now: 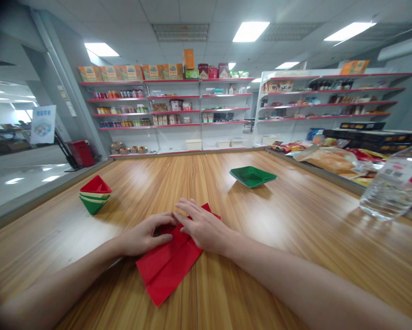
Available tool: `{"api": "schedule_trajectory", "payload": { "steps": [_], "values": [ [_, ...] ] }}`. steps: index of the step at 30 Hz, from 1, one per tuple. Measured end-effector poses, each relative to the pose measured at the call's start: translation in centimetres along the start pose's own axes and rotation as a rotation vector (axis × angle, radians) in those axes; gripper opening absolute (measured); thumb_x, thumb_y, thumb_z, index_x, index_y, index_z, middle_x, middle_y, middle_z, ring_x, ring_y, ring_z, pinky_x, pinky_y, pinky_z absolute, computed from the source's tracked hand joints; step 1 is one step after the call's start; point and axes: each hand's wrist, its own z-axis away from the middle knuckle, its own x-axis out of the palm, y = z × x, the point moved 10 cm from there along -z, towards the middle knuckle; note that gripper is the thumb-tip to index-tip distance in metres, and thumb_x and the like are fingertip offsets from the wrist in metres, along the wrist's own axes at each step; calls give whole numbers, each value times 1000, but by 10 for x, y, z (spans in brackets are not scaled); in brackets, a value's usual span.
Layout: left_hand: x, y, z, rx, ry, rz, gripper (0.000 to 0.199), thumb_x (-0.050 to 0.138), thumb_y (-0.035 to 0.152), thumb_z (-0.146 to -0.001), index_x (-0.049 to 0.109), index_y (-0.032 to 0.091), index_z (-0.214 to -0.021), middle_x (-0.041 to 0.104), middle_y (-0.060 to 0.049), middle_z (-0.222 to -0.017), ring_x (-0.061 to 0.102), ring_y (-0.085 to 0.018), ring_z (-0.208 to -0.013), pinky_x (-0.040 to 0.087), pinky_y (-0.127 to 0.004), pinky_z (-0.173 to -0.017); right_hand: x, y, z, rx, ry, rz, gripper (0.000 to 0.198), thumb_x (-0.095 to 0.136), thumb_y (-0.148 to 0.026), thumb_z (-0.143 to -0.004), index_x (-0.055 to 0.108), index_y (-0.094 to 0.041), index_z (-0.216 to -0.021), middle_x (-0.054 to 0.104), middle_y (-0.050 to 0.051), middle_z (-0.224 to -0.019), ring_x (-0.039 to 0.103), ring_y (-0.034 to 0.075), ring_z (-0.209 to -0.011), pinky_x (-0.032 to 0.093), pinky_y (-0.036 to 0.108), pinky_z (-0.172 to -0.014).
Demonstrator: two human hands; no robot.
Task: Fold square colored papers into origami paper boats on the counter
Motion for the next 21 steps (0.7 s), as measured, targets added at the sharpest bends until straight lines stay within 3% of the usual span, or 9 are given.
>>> {"api": "schedule_trajectory", "payload": {
  "steps": [5, 10, 15, 18, 21],
  "values": [
    [-2, -13, 1, -53, 26, -13, 28, 56, 17, -84, 61, 18, -111, 66, -6, -107, 59, -19, -99, 46, -35, -92, 3, 1, 3, -48, 8, -57, 41, 36, -11, -93, 45, -14, -134, 47, 14, -138, 29, 24, -137, 30, 50, -110],
    [-2, -22, 2, -63, 35, -57, 29, 58, 21, -84, 62, 17, -113, 63, -8, -120, 57, -20, -112, 42, -36, -100, 25, 24, 5, 166, -208, -133, 39, 34, -27, -98, 47, -16, -132, 48, 13, -138, 39, 24, -131, 33, 47, -108],
    [-6, -13, 4, -31, 54, -76, 51, 63, 22, -82, 49, 21, -131, 52, -10, -134, 48, -22, -123, 37, -41, -106, 30, 31, 10, 229, -267, -155, 47, 30, -35, -98, 35, -16, -141, 38, 13, -145, 30, 23, -136, 22, 48, -112],
    [-3, -6, 4, 4, 0, -107, 36, 61, 24, -84, 61, 25, -120, 44, -8, -139, 42, -23, -128, 33, -42, -108, 31, 33, 12, 248, -274, -127, 49, 28, -36, -98, 34, -15, -142, 38, 14, -145, 32, 24, -135, 24, 48, -110],
    [-1, -9, 3, -9, -34, -165, 27, 59, 25, -86, 67, 27, -112, 44, -8, -139, 43, -22, -127, 34, -40, -108, 26, 34, 11, 262, -228, -79, 45, 32, -36, -97, 43, -15, -136, 46, 14, -138, 39, 25, -128, 28, 47, -106]
  ]
}}
